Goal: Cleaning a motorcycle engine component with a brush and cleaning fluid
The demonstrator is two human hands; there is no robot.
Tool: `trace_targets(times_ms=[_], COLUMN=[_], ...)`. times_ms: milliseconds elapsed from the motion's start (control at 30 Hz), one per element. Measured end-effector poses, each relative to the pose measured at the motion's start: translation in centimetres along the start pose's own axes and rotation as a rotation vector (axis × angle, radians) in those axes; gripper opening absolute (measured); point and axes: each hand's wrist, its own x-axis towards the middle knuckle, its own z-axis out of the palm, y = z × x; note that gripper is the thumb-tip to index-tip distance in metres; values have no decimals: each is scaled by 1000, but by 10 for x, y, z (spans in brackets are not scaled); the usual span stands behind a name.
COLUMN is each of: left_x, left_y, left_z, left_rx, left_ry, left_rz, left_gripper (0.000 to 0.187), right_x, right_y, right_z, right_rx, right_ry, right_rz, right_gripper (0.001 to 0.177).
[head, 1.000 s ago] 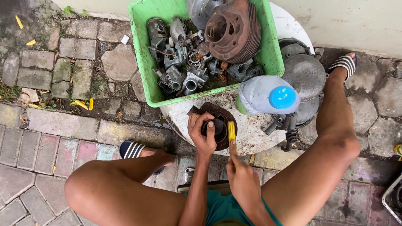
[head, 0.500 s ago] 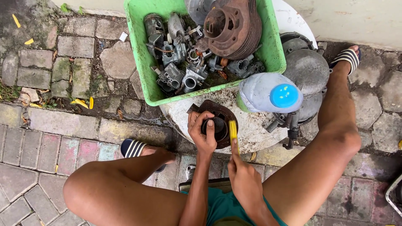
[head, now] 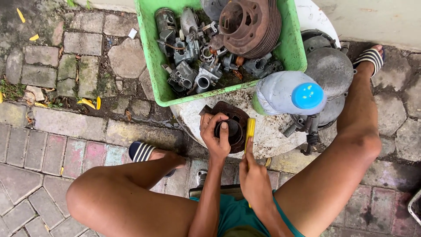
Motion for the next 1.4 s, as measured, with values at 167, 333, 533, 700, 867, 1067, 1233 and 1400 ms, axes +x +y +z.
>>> trace_targets(times_ms=[167,333,533,700,867,1067,1233,1400], left_x=[-2,-2,-1,-3,-1,-3,-3,-4], left_y=[0,-4,-3,-12,-6,-11,-6,-12], left_z=[-2,2,8,9,10,10,8,9], left_rx=[-9,-20,-9,-7,-47,28,48,50], left_ry=[-6,-5,46,43,83,56,55,53], left_rz=[-11,-33,-10,32,47,29,22,70], left_gripper=[42,46,38,36,28,42,45,37], right_x=[-17,-44,-27,-8,5,-26,-25,-16], right_y=[0,13,4,-15,-16,-19,-25,4], right_z=[21,48,52,17,25,32,36,47], right_rx=[94,74,254,398,399,321,347,293], right_ry=[92,-16,-48,126,233,5,-14,317], right_rz=[4,-28,126,91,-31,54,212,-65], right_gripper=[67,68,74,64,60,68,71,62])
